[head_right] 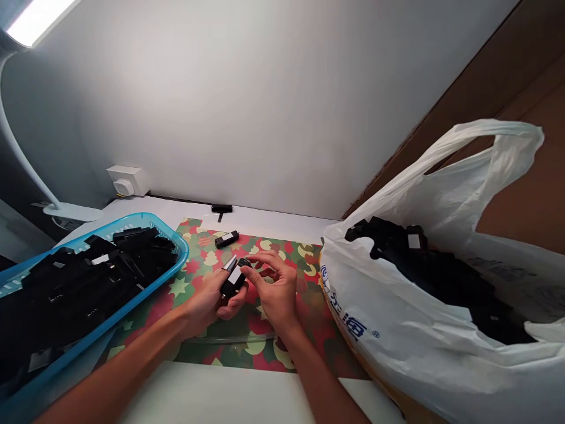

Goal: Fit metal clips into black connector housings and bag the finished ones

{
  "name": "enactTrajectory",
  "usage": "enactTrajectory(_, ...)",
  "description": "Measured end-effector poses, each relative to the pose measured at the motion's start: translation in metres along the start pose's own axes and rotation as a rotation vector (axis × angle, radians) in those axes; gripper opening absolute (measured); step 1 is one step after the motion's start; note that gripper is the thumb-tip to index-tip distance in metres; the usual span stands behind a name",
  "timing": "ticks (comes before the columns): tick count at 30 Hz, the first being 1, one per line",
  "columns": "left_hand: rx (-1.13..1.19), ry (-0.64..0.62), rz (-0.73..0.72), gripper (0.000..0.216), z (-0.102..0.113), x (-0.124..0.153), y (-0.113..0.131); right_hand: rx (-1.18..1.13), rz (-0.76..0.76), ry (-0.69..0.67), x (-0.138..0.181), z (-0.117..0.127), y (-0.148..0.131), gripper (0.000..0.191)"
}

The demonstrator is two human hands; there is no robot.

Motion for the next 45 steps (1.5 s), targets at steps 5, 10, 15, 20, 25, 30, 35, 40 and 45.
enactTrajectory(5,-0.078,0.002,-0.078,0.066,-0.003,-0.003,0.004,-0.117,-0.098,-0.021,0.002,-0.005,0.014,0.018)
enactTrajectory(10,-0.054,0.006,-0.08,0.064,-0.001,-0.006,-0.003,-0.145,-0.062,-0.013,0.005,-0.009,0.012,0.012)
enactTrajectory(15,0.052,0.008,-0.06,0.043,0.002,-0.006,-0.01,-0.017,0.061,-0.044,0.008,-0.008,-0.001,0.011)
enactTrajectory(20,0.071,0.04,0.045,0.033,0.007,-0.002,-0.018,0.136,0.18,-0.099,0.01,-0.01,-0.01,0.018)
enactTrajectory(25,0.026,0.003,0.072,0.051,0.008,-0.001,-0.018,0.252,0.244,-0.124,0.008,-0.011,-0.015,0.016)
enactTrajectory(30,0.054,0.081,0.014,0.049,0.013,-0.004,-0.01,0.291,0.29,-0.13,0.015,-0.012,-0.025,0.033)
enactTrajectory(35,0.063,0.304,-0.027,0.049,0.027,-0.004,-0.008,0.391,0.483,-0.227,0.038,-0.029,-0.041,0.036)
enactTrajectory(40,0.111,0.382,-0.015,0.056,0.033,-0.004,-0.015,0.408,0.62,-0.205,0.044,-0.032,-0.047,0.032)
enactTrajectory(45,0.092,0.356,0.008,0.053,0.034,-0.005,-0.019,0.445,0.726,-0.199,0.046,-0.034,-0.052,0.033)
Point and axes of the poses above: each hand's wrist, its own x-axis away from the middle knuckle, its own z-axis out of the back of the hand, y = z × x, the point moved 9 cm from there along -x, towards the middle knuckle, and after that the axes turned 8 degrees about -z, right-handed, at the moved point
